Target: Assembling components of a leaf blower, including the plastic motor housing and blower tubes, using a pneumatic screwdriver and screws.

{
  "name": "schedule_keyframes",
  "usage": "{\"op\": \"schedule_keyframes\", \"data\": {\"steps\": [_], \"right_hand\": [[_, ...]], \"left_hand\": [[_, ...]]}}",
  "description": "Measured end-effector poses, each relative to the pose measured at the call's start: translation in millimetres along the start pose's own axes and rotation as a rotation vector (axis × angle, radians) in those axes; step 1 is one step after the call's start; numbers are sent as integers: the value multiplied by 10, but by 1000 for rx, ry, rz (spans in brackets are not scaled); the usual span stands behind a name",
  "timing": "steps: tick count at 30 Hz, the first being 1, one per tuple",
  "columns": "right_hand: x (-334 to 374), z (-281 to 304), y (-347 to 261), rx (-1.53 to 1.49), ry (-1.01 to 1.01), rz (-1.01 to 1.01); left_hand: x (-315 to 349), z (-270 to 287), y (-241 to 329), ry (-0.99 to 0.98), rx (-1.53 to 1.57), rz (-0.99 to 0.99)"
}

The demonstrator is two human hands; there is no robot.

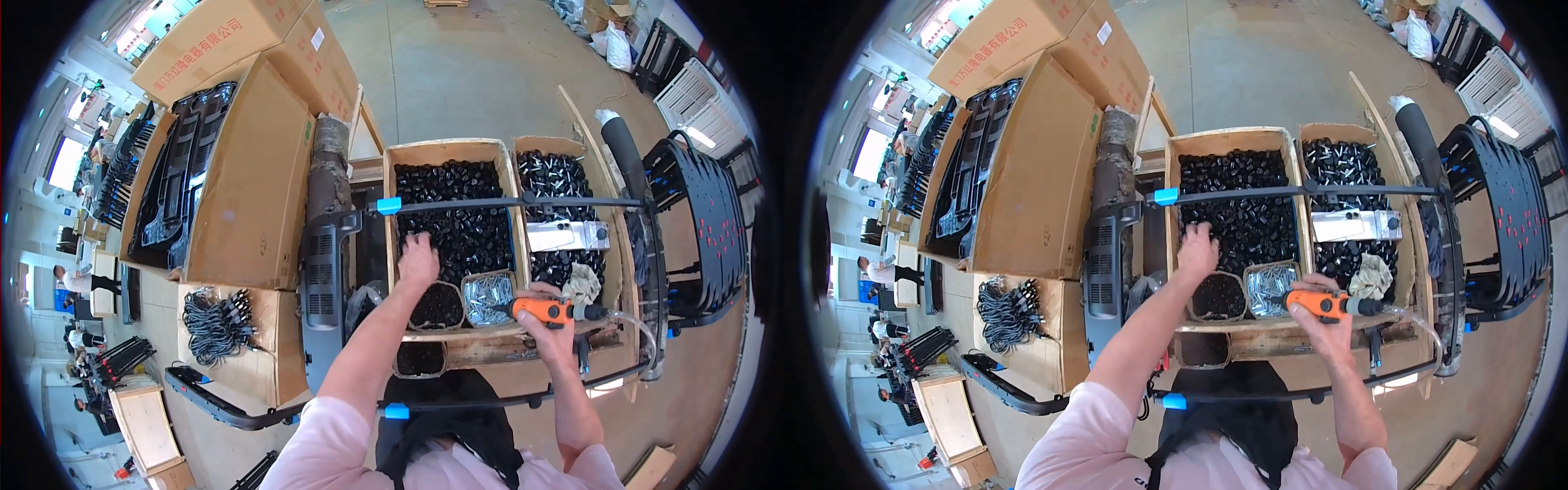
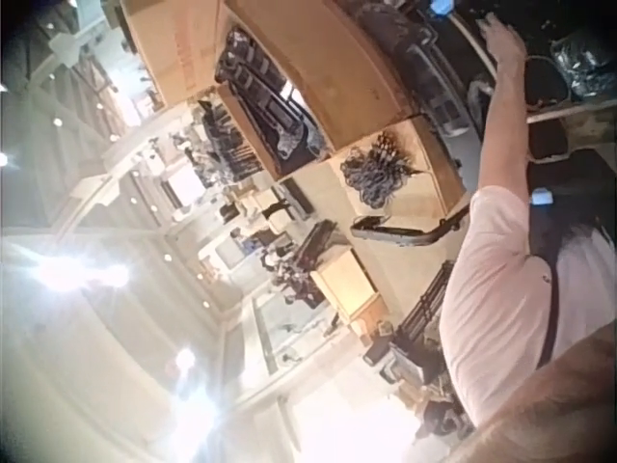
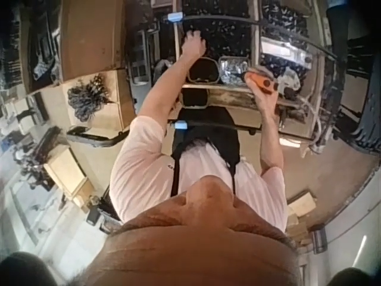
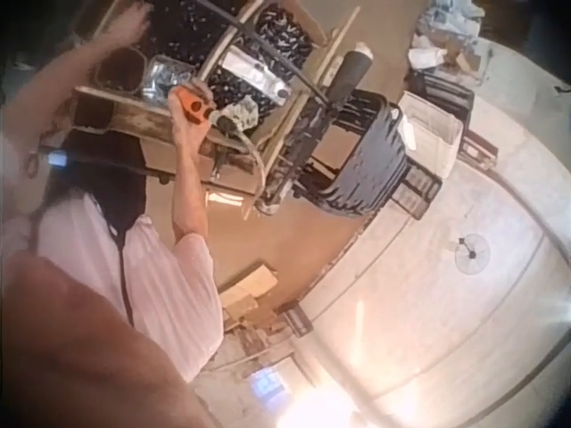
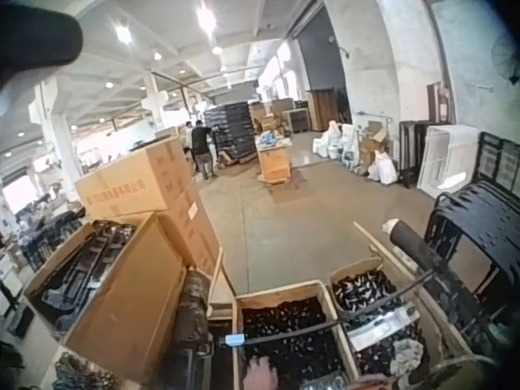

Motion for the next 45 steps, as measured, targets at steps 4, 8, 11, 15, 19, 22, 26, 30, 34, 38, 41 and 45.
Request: {"op": "schedule_keyframes", "data": {"steps": [4, 8, 11, 15, 19, 22, 26, 30, 34, 38, 41, 45], "right_hand": [[-122, 122, 234, 21, -22, -52], [-271, 161, 289, 38, -27, -80], [-384, 188, 323, 33, -3, -119], [-637, 117, 372, -17, -21, -99], [-967, -15, 589, -15, 15, 11], [-1312, -392, 960, -74, 13, -39], [-1676, -302, 1535, -54, 88, -102], [-1659, -207, 1445, 504, 8, -220], [-1257, -270, 1177, 1053, -337, -289], [-973, -52, 1860, 1439, -489, 31], [-951, -120, 1852, 1386, -562, 26], [-967, -141, 1743, 1383, -571, -69]], "left_hand": [[-736, -195, 0, 103, -137, 107], [-1021, -410, -118, 122, -456, -169], [-937, -626, -93, -60, -534, -158], [-812, -606, -81, -149, -496, -140], [-576, -344, 99, -57, -332, -115], [-320, -239, -284, -103, 249, 192], [307, 27, 20, -466, 1345, 380], [879, 392, -128, -496, 1566, 387], [1288, 684, -244, -498, 1638, 347], [1571, 712, -384, -547, 1663, 303], [1747, 740, -487, -568, 1658, 303], [1907, 741, -617, -572, 1655, 306]]}}
Point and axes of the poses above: each hand's wrist, its own x-axis away from the middle knuckle, its own z-axis out of the back of the hand, y = z × x, the point moved 2 cm from there along -x, towards the middle knuckle, and after that the axes turned 7 degrees about -x, right-handed, at the moved point
